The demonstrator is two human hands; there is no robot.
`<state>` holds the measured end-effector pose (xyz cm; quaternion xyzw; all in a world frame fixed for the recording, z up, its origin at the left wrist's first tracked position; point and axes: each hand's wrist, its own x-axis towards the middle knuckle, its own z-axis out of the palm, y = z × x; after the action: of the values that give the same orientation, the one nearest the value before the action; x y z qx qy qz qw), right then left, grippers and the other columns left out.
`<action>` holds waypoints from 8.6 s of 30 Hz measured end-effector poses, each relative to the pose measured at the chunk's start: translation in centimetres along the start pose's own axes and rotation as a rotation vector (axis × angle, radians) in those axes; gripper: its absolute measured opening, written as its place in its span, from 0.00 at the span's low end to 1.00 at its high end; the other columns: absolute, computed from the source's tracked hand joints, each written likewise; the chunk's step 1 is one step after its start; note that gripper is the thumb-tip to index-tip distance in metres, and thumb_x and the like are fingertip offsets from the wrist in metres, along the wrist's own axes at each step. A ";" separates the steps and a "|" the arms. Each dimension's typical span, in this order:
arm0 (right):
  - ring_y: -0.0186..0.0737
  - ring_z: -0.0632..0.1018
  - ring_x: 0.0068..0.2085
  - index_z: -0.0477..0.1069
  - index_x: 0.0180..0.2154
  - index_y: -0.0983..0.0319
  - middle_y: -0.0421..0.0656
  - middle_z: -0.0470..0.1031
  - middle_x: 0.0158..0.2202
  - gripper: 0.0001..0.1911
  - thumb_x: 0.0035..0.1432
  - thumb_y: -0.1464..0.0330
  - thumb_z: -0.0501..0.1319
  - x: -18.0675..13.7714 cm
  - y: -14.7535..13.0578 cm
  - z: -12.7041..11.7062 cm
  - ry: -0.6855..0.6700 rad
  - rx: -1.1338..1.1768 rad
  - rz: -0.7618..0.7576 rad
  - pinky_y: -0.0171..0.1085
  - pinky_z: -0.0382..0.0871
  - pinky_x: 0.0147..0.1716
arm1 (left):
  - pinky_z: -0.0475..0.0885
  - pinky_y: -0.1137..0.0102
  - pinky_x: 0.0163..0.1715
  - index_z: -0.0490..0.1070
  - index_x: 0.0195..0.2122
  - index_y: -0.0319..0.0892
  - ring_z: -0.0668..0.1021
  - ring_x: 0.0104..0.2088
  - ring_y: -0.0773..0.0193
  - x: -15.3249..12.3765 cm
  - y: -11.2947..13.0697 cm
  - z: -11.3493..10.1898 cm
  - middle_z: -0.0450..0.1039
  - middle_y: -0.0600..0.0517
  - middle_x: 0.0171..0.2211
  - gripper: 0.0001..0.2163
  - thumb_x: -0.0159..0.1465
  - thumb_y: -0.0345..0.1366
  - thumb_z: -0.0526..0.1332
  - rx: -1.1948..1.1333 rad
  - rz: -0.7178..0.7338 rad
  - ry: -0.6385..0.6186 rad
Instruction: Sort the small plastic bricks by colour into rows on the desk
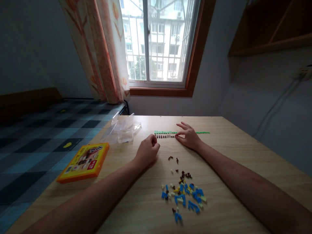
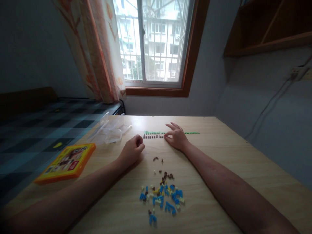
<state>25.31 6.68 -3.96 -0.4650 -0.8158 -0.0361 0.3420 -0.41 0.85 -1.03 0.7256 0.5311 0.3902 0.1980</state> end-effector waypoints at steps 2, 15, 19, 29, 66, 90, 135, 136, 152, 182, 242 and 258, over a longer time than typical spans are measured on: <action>0.56 0.61 0.65 0.82 0.32 0.56 0.47 0.69 0.60 0.06 0.55 0.65 0.65 0.1 0.0 0.0 -0.013 -0.015 -0.008 0.61 0.55 0.60 | 0.58 0.71 0.27 0.60 0.25 0.44 0.66 0.23 0.66 0.0 0.1 0.0 0.63 0.58 0.20 0.05 0.53 0.28 0.56 -0.001 0.002 -0.003; 0.55 0.61 0.64 0.81 0.31 0.56 0.47 0.70 0.59 0.06 0.57 0.65 0.65 0.2 -0.2 -0.3 0.066 -0.036 -0.036 0.59 0.55 0.60 | 0.58 0.71 0.26 0.60 0.25 0.44 0.67 0.23 0.66 0.0 0.3 -0.1 0.63 0.58 0.20 0.05 0.53 0.28 0.56 0.015 -0.002 -0.006; 0.51 0.70 0.57 0.81 0.31 0.58 0.48 0.76 0.50 0.08 0.58 0.65 0.64 0.0 -1.0 -1.0 0.164 0.006 -0.044 0.52 0.61 0.57 | 0.58 0.71 0.26 0.60 0.24 0.44 0.66 0.23 0.66 0.0 0.3 -0.1 0.63 0.58 0.20 0.05 0.53 0.28 0.56 0.015 -0.002 -0.016; 0.32 0.69 0.26 0.77 0.32 0.65 0.39 0.71 0.24 0.18 0.50 0.55 0.68 -0.4 -3.3 -3.7 -0.651 0.577 0.217 0.32 0.61 0.25 | 0.58 0.71 0.26 0.60 0.25 0.44 0.66 0.24 0.67 -0.2 0.3 -0.1 0.63 0.58 0.21 0.05 0.53 0.27 0.56 0.024 0.021 -0.054; 0.34 0.72 0.26 0.82 0.36 0.61 0.43 0.79 0.29 0.11 0.56 0.66 0.61 -0.7 0.5 -3.0 -0.246 0.219 0.063 0.32 0.63 0.27 | 0.57 0.71 0.26 0.60 0.25 0.43 0.67 0.24 0.67 -0.3 0.1 -0.2 0.65 0.58 0.22 0.06 0.54 0.26 0.56 0.082 0.069 -0.090; 0.39 0.78 0.35 0.81 0.42 0.58 0.44 0.81 0.37 0.13 0.64 0.64 0.57 -0.8 -0.6 -1.6 -0.155 -0.028 0.116 0.34 0.67 0.36 | 0.56 0.71 0.26 0.59 0.25 0.43 0.66 0.24 0.67 -0.5 0.6 -0.2 0.64 0.58 0.22 0.07 0.55 0.26 0.57 0.103 0.058 -0.116; 0.36 0.73 0.28 0.82 0.41 0.57 0.43 0.77 0.29 0.13 0.62 0.64 0.59 -1.1 0.2 -1.7 -0.132 0.012 0.088 0.34 0.63 0.29 | 0.57 0.71 0.27 0.60 0.25 0.43 0.67 0.25 0.66 -0.5 0.7 -0.4 0.64 0.57 0.22 0.06 0.54 0.27 0.56 0.109 0.064 -0.124; 0.35 0.73 0.28 0.82 0.41 0.57 0.43 0.77 0.30 0.13 0.62 0.65 0.59 -1.1 0.1 -1.7 -0.121 0.013 0.086 0.34 0.64 0.30 | 0.57 0.71 0.27 0.60 0.25 0.43 0.67 0.25 0.66 -0.5 0.8 -0.4 0.64 0.57 0.22 0.06 0.54 0.27 0.56 0.108 0.064 -0.125; 0.35 0.74 0.31 0.81 0.43 0.56 0.44 0.75 0.32 0.13 0.64 0.64 0.57 -0.9 0.7 -1.7 -0.134 0.057 0.015 0.34 0.65 0.33 | 0.57 0.71 0.26 0.61 0.25 0.43 0.67 0.25 0.66 -0.5 0.8 -0.4 0.65 0.57 0.22 0.06 0.55 0.27 0.57 0.116 0.064 -0.124; 0.38 0.77 0.35 0.80 0.41 0.57 0.45 0.77 0.34 0.13 0.66 0.66 0.56 -0.7 1.5 -1.8 -0.178 0.056 -0.067 0.34 0.68 0.37 | 0.56 0.71 0.26 0.60 0.26 0.43 0.66 0.25 0.67 -0.6 0.8 -0.3 0.64 0.57 0.23 0.06 0.55 0.27 0.57 0.127 0.080 -0.130; 0.34 0.74 0.27 0.81 0.36 0.61 0.44 0.80 0.31 0.09 0.56 0.69 0.62 -0.6 1.9 -5.4 -0.299 0.064 -0.015 0.32 0.66 0.30 | 0.57 0.71 0.26 0.60 0.26 0.43 0.67 0.25 0.67 -0.7 0.7 -0.4 0.65 0.57 0.23 0.07 0.55 0.26 0.57 0.123 0.076 -0.137; 0.34 0.74 0.28 0.82 0.39 0.58 0.44 0.78 0.32 0.12 0.62 0.66 0.59 -1.0 1.2 -4.1 -0.297 0.039 -0.072 0.32 0.63 0.30 | 0.58 0.71 0.27 0.63 0.27 0.43 0.68 0.26 0.66 -0.7 0.9 -0.6 0.67 0.56 0.24 0.05 0.56 0.26 0.57 0.119 0.078 -0.146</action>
<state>28.71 5.06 -1.75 -0.4289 -0.8741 0.0367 0.2249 -0.40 -0.13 -0.31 0.7825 0.5090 0.3116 0.1774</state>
